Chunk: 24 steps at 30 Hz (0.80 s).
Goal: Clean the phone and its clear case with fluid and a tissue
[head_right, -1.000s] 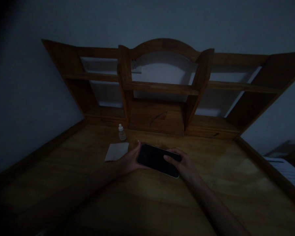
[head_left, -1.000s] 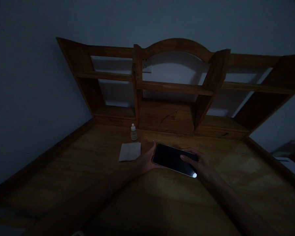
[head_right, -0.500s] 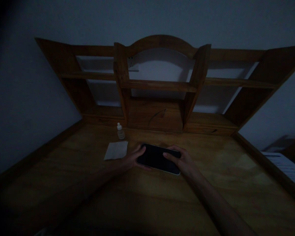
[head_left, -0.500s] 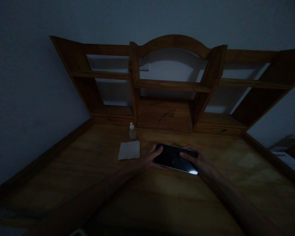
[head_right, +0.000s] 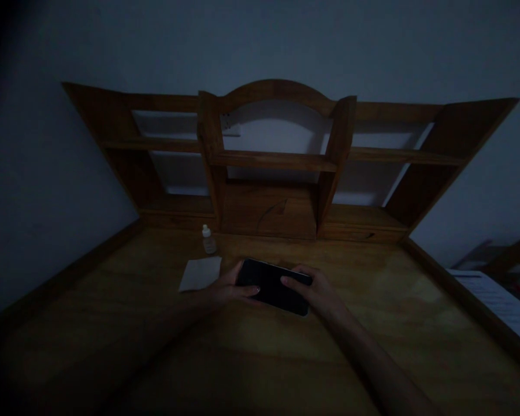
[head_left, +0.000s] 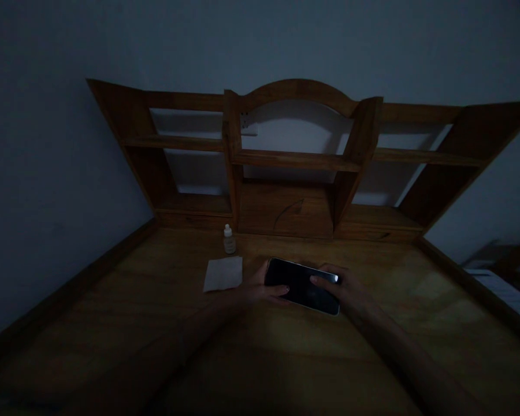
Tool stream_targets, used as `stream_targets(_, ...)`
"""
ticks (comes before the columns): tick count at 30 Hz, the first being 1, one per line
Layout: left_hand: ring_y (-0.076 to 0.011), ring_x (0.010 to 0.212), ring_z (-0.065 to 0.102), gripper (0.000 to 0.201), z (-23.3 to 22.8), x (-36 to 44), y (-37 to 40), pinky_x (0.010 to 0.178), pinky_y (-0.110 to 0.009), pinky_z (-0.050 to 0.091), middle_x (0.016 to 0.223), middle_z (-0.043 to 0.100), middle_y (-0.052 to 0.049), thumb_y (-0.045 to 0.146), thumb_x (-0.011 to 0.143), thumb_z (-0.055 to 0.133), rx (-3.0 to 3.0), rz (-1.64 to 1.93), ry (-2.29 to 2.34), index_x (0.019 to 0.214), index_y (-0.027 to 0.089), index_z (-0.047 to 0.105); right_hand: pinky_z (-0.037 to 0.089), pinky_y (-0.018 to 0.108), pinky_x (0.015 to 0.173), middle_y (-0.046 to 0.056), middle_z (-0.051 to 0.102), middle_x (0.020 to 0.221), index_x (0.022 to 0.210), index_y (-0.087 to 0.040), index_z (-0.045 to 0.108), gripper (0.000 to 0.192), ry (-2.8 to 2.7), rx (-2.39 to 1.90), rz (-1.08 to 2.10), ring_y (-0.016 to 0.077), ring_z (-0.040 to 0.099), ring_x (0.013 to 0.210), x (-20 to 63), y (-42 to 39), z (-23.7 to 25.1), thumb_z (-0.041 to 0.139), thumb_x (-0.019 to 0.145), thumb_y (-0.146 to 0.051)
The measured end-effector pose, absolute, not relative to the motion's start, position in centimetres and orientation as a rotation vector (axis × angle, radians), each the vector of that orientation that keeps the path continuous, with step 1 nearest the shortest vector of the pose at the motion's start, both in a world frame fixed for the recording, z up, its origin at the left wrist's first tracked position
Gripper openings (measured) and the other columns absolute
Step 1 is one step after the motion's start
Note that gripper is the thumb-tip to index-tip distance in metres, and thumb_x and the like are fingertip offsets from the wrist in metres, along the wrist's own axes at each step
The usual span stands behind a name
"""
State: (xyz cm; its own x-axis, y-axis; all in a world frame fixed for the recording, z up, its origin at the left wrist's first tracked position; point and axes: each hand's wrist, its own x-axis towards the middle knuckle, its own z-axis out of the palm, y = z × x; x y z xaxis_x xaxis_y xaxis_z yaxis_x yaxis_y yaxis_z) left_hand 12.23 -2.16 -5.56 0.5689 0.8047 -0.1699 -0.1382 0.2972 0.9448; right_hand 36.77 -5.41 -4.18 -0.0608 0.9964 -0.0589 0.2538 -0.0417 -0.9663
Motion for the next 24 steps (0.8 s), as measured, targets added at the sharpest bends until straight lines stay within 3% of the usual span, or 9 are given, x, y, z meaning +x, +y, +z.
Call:
stream_targets(4,-0.0312,0.107,0.065,0.063,-5.1,11.8,-2.2,0.087,-0.052,0.056,0.126,0.057,-0.012,0.026,0.068,0.083,1.119,0.687,0.709,0.123,0.022,0.052,0.04,0.028,0.053,0.002,0.065,0.066,0.068,-0.019,0.067,0.039,-1.365,-1.399,1.035,0.0169,0.058,0.058,37.0,-5.6,-3.6,0.071,0.077,-0.057)
stream_targets(9,-0.0277,0.093,0.069,0.06,-5.0,11.2,-1.7,0.076,-0.044,0.059,0.113,0.063,-0.01,0.024,0.068,0.082,1.156,0.63,0.702,0.119,0.02,0.051,0.022,0.028,0.042,-0.004,0.039,0.043,0.052,-0.022,0.047,0.053,-1.256,-1.515,0.836,0.0119,0.037,0.039,37.4,-5.9,-3.3,0.063,0.081,-0.063)
stream_targets(11,-0.0256,0.086,0.07,0.061,-5.0,11.0,-1.4,0.069,-0.04,0.06,0.109,0.064,-0.01,0.025,0.069,0.081,1.182,0.608,0.671,0.122,0.02,0.051,0.024,0.027,0.044,-0.002,0.043,0.047,0.054,-0.021,0.05,0.052,-1.301,-1.473,0.792,0.0124,0.04,0.045,37.4,-5.8,-3.5,0.063,0.083,-0.062)
stream_targets(16,-0.0189,0.074,0.067,0.062,-5.1,11.1,-0.8,0.055,-0.029,0.057,0.101,0.064,-0.007,0.028,0.074,0.078,1.174,0.663,0.641,0.13,0.021,0.052,0.04,0.028,0.054,0.004,0.066,0.068,0.072,-0.018,0.069,0.05,-1.433,-1.321,1.246,0.0175,0.057,0.06,36.7,-5.8,-4.1,0.055,0.087,-0.064)
stream_targets(19,-0.0181,0.072,0.066,0.061,-5.1,11.3,-0.7,0.052,-0.028,0.056,0.098,0.065,-0.007,0.032,0.076,0.077,1.154,0.738,0.65,0.13,0.019,0.053,0.049,0.03,0.064,0.005,0.074,0.087,0.094,-0.02,0.075,0.041,-1.492,-1.214,1.508,0.0213,0.067,0.073,36.4,-6.2,-4.0,0.066,0.082,-0.058)
stream_targets(22,-0.0187,0.072,0.066,0.062,-5.2,11.5,-0.5,0.054,-0.029,0.056,0.096,0.066,-0.007,0.036,0.076,0.077,1.143,0.806,0.702,0.13,0.018,0.054,0.053,0.031,0.061,0.006,0.075,0.096,0.133,-0.026,0.058,0.062,-1.401,-1.102,1.799,0.0228,0.071,0.07,36.7,-6.9,-3.7,0.074,0.078,-0.05)
stream_targets(24,-0.0181,0.07,0.067,0.06,-5.4,11.6,-0.2,0.056,-0.029,0.057,0.094,0.067,-0.007,0.038,0.077,0.076,1.116,0.834,0.732,0.129,0.016,0.055,0.055,0.032,0.059,0.007,0.075,0.091,0.146,-0.026,0.04,0.08,-1.348,-1.002,1.939,0.024,0.073,0.067,36.9,-7.1,-3.8,0.075,0.078,-0.047)
